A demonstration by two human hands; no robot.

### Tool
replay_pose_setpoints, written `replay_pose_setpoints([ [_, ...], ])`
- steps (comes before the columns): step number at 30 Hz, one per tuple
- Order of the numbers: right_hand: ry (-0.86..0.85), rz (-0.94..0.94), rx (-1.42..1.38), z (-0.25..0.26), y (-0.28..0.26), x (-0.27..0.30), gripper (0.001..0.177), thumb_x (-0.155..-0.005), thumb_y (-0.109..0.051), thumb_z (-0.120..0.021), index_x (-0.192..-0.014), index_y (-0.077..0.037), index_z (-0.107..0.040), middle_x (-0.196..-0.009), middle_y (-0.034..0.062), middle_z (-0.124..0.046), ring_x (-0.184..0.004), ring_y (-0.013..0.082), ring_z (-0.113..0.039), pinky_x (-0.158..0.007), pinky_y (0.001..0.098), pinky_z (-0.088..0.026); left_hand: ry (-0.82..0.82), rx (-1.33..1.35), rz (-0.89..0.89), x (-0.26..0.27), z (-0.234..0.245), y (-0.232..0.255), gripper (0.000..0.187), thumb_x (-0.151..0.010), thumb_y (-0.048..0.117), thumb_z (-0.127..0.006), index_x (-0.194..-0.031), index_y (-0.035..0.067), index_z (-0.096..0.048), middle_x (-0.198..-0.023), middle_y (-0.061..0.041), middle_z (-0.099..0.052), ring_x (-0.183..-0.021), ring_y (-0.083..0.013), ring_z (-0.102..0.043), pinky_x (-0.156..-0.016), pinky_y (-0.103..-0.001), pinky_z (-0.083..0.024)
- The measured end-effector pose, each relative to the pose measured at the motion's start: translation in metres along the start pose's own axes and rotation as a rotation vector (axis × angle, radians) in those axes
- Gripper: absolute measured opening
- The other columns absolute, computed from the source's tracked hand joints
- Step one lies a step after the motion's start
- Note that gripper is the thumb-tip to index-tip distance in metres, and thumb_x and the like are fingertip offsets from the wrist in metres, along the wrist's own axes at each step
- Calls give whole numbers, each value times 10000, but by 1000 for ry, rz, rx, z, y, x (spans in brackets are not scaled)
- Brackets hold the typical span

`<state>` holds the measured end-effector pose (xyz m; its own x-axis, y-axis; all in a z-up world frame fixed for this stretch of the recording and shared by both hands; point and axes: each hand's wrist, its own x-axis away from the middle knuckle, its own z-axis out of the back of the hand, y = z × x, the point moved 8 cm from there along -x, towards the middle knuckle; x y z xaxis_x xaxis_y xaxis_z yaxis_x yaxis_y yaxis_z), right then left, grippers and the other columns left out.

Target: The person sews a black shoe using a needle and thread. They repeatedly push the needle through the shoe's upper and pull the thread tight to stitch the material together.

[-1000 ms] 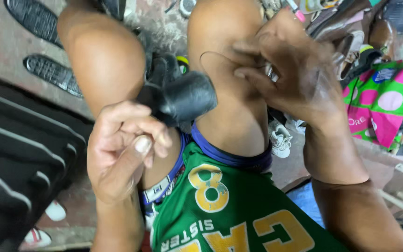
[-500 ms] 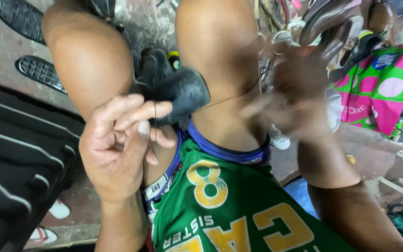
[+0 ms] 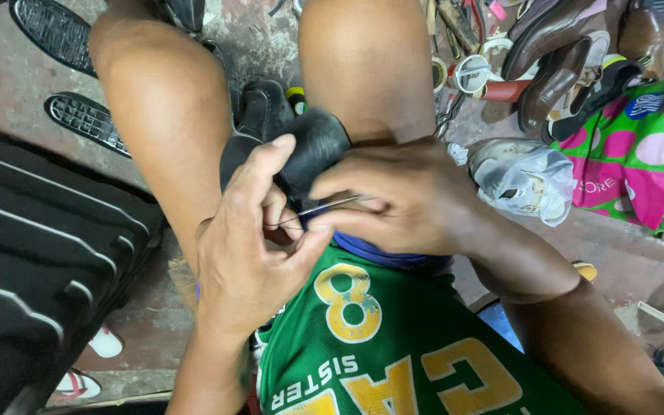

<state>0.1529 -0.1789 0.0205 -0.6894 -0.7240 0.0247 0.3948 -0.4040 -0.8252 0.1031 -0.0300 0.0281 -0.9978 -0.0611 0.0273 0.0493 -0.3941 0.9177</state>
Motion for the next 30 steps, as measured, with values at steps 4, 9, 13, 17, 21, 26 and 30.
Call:
replay_pose_setpoints([
  [4,70,174,293,-6,-10,-11,143,-936,-211,-788,-993,-124,-690,-856,81,-655,-713,241,-663,-625,402,-512,-19,51,3,10,-1,-6,921,-835,27,-917,-1561,59,-351,-909,-28,-484,-657,-61,-523,-608,-207,-501],
  [9,140,-117,1056,71,43,-11,223,-892,-369,-803,-922,-158,-738,-744,68,-656,-635,264,-637,-565,391,-480,-25,117,51,13,-3,-14,948,-807,38,-942,-1560,58,-366,-926,-31,-480,-666,-68,-532,-601,-205,-504],
  [13,386,-83,952,135,82,23,43,-1009,-75,-631,-1045,-53,-624,-843,90,-635,-741,242,-648,-693,344,-505,-13,140,-19,11,1,-8,949,-833,15,-920,-1579,53,-334,-992,-50,-529,-664,-59,-564,-595,-187,-514],
  [17,426,-283,412,137,99,50,145,-1158,-54,-468,-1265,-5,-552,-932,133,-609,-825,214,-685,-709,316,-523,9,169,-86,0,5,-1,960,-814,-4,-890,-1541,3,-264,-1272,-177,-614,-704,-83,-651,-567,-188,-544],
  [21,34,158,780,36,25,31,219,-782,-63,-670,-962,-123,-560,-1240,144,-725,-994,294,-731,-766,457,-570,41,119,-21,-2,7,-3,975,-762,27,-886,-1508,-20,-259,-1311,-223,-635,-638,-90,-652,-573,-222,-542],
  [26,5,109,292,-13,-9,9,383,-984,-100,-672,-1355,-33,-608,-1147,120,-705,-970,301,-684,-826,432,-559,3,147,-119,11,7,2,754,-900,7,-837,-1503,-32,-387,-1499,-281,-454,-1039,-181,-731,-726,-236,-597],
  [30,48,49,-193,1,-4,-2,347,-1052,-113,-565,-1396,-66,-570,-940,36,-637,-854,173,-651,-815,342,-547,329,29,-23,30,36,-17,307,-1014,-98,-675,-1292,-17,-574,-1328,-177,-528,-960,-170,-658,-815,-260,-605],
])
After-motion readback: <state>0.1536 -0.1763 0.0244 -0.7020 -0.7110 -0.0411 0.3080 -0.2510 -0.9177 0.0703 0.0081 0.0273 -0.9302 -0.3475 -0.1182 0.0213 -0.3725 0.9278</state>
